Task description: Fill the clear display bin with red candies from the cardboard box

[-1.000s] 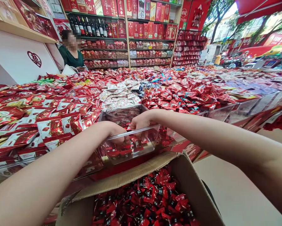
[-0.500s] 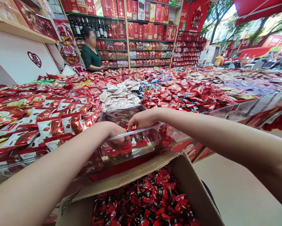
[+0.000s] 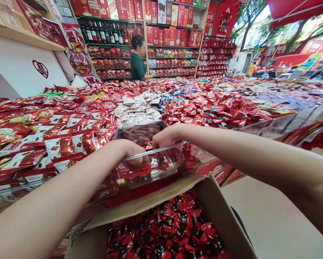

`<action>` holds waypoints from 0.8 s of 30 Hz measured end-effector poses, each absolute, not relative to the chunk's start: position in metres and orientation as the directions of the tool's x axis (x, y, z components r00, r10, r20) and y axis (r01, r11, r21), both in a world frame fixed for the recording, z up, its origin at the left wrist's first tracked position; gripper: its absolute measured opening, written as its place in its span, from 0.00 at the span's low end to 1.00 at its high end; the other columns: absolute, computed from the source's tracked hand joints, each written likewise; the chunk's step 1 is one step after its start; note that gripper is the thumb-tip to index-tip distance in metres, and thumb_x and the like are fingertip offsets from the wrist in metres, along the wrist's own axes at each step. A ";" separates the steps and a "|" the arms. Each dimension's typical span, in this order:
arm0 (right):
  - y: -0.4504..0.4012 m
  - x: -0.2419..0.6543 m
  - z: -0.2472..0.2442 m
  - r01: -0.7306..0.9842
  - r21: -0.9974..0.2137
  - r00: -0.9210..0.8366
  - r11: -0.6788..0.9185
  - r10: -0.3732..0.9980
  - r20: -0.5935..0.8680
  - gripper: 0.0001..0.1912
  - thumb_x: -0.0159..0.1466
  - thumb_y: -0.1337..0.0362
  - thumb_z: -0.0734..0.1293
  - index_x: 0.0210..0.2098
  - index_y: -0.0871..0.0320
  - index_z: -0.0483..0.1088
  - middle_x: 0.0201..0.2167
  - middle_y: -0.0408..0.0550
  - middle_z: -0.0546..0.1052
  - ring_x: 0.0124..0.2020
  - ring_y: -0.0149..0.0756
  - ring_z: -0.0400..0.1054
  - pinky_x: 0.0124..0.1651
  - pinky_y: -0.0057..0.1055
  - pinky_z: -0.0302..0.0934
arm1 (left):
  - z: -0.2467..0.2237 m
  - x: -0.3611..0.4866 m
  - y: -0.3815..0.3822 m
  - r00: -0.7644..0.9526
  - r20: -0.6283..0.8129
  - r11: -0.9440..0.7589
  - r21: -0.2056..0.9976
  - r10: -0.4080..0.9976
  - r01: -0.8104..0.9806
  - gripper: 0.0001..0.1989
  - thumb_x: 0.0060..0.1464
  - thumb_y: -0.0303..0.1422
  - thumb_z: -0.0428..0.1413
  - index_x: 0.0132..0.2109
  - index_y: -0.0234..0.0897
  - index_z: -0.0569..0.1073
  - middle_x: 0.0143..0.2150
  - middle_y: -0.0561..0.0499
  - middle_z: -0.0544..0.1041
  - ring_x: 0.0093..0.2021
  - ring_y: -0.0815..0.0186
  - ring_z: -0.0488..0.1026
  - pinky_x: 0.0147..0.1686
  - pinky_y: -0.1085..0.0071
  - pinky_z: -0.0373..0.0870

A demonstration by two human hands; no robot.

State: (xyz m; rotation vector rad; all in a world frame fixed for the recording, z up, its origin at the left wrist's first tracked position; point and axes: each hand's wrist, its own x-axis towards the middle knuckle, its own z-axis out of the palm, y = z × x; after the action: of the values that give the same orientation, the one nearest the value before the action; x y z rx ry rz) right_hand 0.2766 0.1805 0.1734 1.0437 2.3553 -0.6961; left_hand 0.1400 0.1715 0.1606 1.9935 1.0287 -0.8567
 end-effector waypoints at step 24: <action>0.184 0.272 0.151 0.749 -0.656 -0.646 0.094 0.325 -0.691 0.25 0.47 0.58 0.69 0.42 0.62 0.63 0.28 0.42 0.71 0.27 0.28 0.66 0.28 0.25 0.62 | 0.154 0.138 0.176 0.466 -0.791 -0.468 0.263 0.397 0.844 0.19 0.31 0.23 0.46 0.37 0.36 0.68 0.17 0.59 0.56 0.17 0.72 0.52 0.17 0.74 0.54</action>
State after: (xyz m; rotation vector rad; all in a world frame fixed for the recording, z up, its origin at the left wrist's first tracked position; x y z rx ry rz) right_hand 0.2725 0.1836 0.1513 1.0557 2.0095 -1.5706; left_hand 0.1381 0.1758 0.1539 2.0586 1.0268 -0.8739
